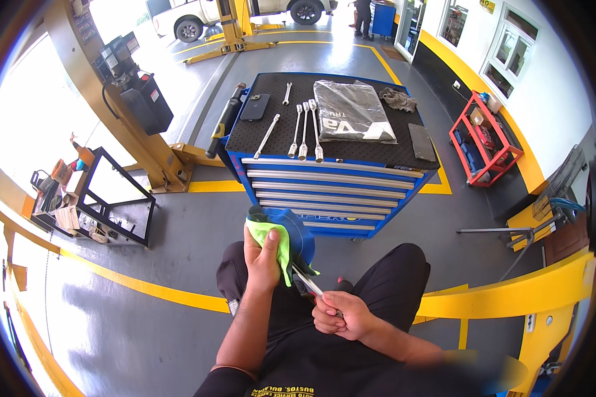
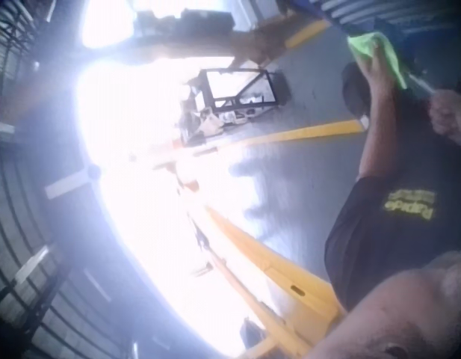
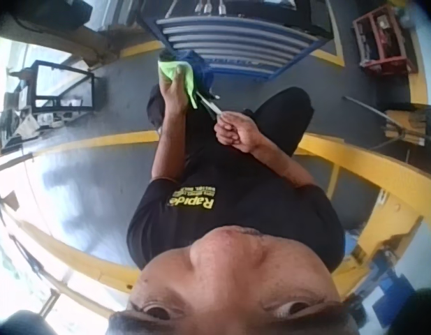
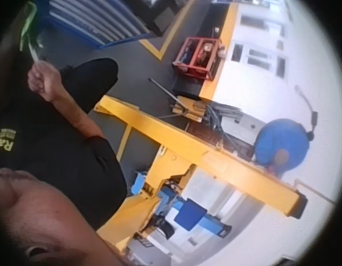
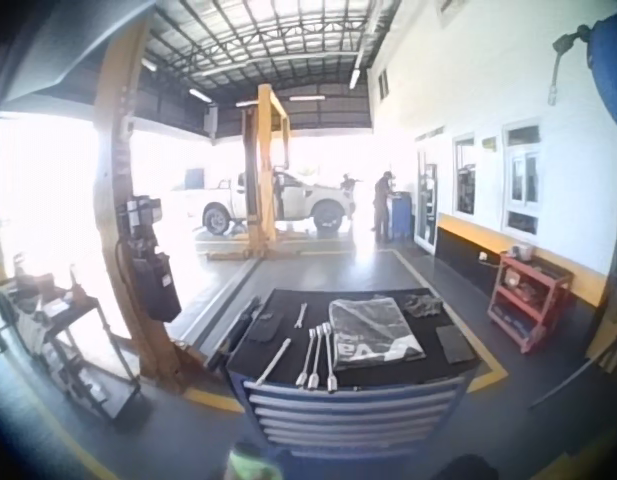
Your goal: The person walks to a tool chest, opens a drawer, and removes several socket extensions. They then sit on a step stool and wipe each extension with a cloth, placing the cleaned items on the tool chest top.
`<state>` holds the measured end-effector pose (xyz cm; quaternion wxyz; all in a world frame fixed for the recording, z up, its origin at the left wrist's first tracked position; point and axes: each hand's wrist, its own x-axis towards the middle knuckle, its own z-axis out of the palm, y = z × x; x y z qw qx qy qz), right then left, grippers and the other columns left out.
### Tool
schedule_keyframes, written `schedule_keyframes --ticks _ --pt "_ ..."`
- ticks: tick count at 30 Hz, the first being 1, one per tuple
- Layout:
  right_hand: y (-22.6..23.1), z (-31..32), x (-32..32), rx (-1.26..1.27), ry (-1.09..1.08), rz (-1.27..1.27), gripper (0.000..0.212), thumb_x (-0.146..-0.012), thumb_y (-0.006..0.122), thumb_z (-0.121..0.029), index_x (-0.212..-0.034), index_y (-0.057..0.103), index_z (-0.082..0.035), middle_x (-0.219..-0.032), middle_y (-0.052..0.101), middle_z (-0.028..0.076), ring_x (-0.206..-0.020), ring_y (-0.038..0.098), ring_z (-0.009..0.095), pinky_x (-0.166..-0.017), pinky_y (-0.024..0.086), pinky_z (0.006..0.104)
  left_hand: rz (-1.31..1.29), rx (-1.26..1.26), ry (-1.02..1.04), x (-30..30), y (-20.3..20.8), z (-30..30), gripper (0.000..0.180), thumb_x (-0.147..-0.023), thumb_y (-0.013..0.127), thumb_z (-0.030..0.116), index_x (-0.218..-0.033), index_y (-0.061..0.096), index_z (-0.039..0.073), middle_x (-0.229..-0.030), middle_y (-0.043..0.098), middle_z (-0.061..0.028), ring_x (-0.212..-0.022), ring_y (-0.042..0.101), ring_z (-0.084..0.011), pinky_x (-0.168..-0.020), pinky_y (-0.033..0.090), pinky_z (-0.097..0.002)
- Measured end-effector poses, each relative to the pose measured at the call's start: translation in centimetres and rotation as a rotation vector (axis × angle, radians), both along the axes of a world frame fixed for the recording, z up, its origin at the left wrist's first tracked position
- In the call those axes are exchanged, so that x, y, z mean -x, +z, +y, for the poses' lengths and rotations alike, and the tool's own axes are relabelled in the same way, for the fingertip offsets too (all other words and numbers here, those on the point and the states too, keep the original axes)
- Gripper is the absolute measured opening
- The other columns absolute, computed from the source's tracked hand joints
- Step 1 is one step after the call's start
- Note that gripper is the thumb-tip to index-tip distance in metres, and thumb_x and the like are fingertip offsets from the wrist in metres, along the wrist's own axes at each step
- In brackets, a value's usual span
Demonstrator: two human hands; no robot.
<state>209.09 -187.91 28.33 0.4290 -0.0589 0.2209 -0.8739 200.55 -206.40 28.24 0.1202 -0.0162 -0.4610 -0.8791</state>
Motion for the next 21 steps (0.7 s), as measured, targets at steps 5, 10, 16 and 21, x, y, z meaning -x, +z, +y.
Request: schedule_keyframes --ticks 5,10,16,21 --pt "0.2 -0.6 0.1 -0.942 -0.352 1.043 0.032 -0.103 0.051 -0.027 -0.076 0.048 -0.008 -0.057 0.051 0.006 -0.047 0.050 0.024 -0.047 0.040 0.0349 -0.042 0.101 -0.001 -0.3 -1.5 -0.7 0.013 -0.105 0.051 0.017 -0.110 0.058 0.007 -0.088 0.061 0.0029 -0.072 0.055 -0.0046 -0.064 0.045 -0.0186" --pt "1.7 -1.0 0.5 -1.403 -0.415 1.476 0.031 -0.098 0.057 -0.025 -0.076 0.050 -0.005 -0.065 0.060 0.013 -0.060 0.061 0.035 -0.053 0.045 0.0442 -0.311 -0.152 0.275 1.1 2.5 -0.8 0.025 -0.106 0.045 0.031 -0.104 0.057 0.009 -0.081 0.064 -0.0026 -0.066 0.066 -0.0155 -0.058 0.055 -0.0262" --pt "0.8 -0.4 0.7 -0.961 -0.291 0.861 0.030 -0.104 0.049 -0.022 -0.085 0.055 0.000 -0.061 0.051 0.014 -0.055 0.052 0.028 -0.057 0.042 0.0385 -0.092 0.061 0.080 -1.6 -1.4 3.1 0.021 -0.106 0.049 0.029 -0.108 0.057 0.009 -0.085 0.058 0.0039 -0.069 0.052 -0.0050 -0.061 0.044 -0.0202" --pt "1.3 0.1 0.3 -0.805 -0.190 0.629 0.033 -0.107 0.046 -0.027 -0.084 0.052 -0.004 -0.071 0.046 -0.003 -0.065 0.044 0.007 -0.057 0.037 0.0263 -0.128 -0.100 0.074 0.8 1.0 1.8 0.018 -0.107 0.046 0.022 -0.112 0.058 0.009 -0.093 0.064 -0.0007 -0.075 0.062 -0.0103 -0.065 0.052 -0.0244"
